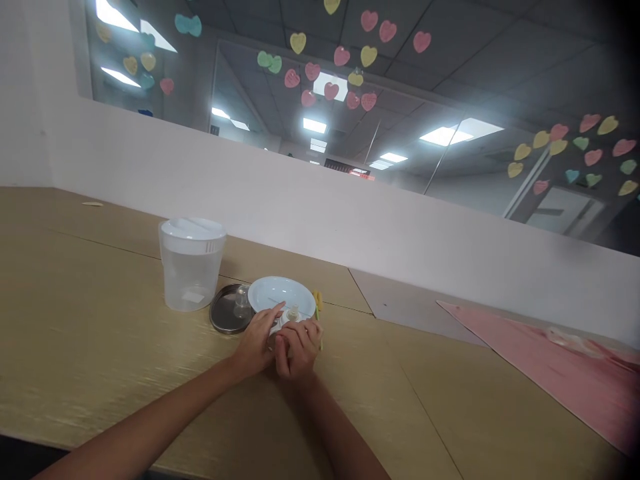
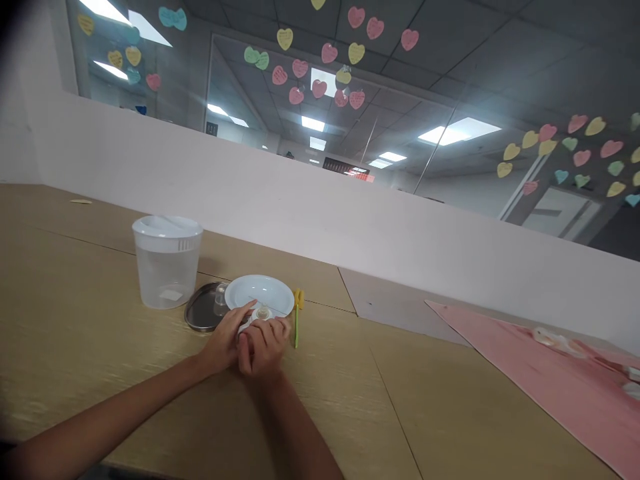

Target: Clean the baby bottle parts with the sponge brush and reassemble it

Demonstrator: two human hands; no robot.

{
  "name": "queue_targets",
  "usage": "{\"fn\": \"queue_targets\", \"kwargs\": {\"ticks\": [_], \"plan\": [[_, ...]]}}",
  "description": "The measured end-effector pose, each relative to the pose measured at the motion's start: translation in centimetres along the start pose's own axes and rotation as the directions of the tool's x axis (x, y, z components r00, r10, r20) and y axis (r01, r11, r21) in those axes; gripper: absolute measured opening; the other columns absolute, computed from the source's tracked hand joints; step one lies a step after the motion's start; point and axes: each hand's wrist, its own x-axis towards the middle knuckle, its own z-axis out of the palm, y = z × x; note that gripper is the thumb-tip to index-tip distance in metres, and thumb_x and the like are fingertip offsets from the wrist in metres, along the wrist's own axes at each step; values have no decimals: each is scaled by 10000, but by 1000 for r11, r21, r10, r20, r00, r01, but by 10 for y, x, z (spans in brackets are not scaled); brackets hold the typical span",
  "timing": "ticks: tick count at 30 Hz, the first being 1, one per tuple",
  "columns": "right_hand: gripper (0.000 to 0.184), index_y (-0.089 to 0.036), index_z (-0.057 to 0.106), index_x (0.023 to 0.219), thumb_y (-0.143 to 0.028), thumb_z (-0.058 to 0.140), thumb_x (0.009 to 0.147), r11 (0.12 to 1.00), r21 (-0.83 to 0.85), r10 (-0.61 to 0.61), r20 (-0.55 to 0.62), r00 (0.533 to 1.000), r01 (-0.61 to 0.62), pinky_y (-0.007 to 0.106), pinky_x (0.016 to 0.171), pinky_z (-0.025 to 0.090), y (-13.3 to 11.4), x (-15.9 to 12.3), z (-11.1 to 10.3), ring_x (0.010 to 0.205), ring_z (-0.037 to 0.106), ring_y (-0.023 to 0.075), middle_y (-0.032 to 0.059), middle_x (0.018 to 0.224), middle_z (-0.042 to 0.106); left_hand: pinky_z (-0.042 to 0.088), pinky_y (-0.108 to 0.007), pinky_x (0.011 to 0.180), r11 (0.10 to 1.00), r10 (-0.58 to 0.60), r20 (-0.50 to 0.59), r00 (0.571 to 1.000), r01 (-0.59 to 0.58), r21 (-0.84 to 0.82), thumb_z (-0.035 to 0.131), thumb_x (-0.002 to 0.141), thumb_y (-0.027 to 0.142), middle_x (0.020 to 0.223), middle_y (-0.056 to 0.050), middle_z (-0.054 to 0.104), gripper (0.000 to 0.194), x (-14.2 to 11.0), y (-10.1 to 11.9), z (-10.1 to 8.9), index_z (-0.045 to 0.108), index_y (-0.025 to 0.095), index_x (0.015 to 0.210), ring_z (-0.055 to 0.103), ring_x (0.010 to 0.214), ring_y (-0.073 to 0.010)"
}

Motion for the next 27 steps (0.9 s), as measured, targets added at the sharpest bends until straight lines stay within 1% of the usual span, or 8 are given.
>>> {"fn": "queue_targets", "kwargs": {"ticks": [5,11,13,15,18,21,24,27], "plan": [[100,-205,569,803,-171,480,773,994,50,-98,51,994,95,353,723,411,-3,-1,1,777,549,172,46,851,622,423,-410,924,1000,-15,-54,998,15,-12,526,739,278,1143,-104,576,520,-1,-4,4,441,165,1240,523,1060,-239],[161,-199,571,894,-153,490,762,982,87,-169,28,985,166,373,768,452,-3,1,2,896,556,198,75,961,613,410,-395,927,997,71,11,997,-71,41,491,777,281,1108,-79,595,522,3,-7,5,423,179,1284,530,1021,-217],[147,-202,569,887,-163,485,773,990,37,-136,5,991,135,386,768,449,0,1,2,897,549,203,77,952,603,409,-398,924,996,79,20,997,-79,33,472,797,286,1112,-85,592,516,5,-5,3,414,176,1297,530,1015,-217],[119,-198,559,860,-163,470,789,999,-4,-46,-18,999,46,380,737,446,3,0,2,848,540,194,72,904,592,409,-401,921,997,71,31,997,-71,23,471,803,290,1109,-88,590,516,5,-2,1,411,175,1302,532,1006,-220],[106,-190,539,825,-147,445,801,999,4,33,1,999,-33,356,697,441,6,-1,1,787,523,179,63,837,579,406,-402,925,999,41,32,999,-42,32,488,800,289,1105,-95,587,560,4,2,0,371,171,1335,528,1012,-227],[103,-193,530,807,-145,440,798,999,37,2,16,1000,-2,351,689,439,8,-2,1,759,520,177,59,807,573,406,-392,928,999,7,-13,1000,-7,33,489,802,297,1146,-111,566,593,2,1,1,321,161,1355,514,1052,-230],[99,-193,537,814,-134,461,787,997,67,-36,-2,999,36,346,680,445,7,-1,1,761,527,177,69,832,573,424,-382,901,1000,-12,-50,999,13,24,524,779,323,1135,-114,567,511,-1,-1,2,415,153,1249,520,1042,-234],[118,-193,549,846,-126,472,787,995,88,-52,-22,998,54,348,694,460,6,-1,1,817,544,186,81,883,577,435,-385,883,1000,-8,-28,1000,8,10,553,750,332,1096,-103,585,467,0,-1,0,464,160,1175,534,1014,-236]]}}
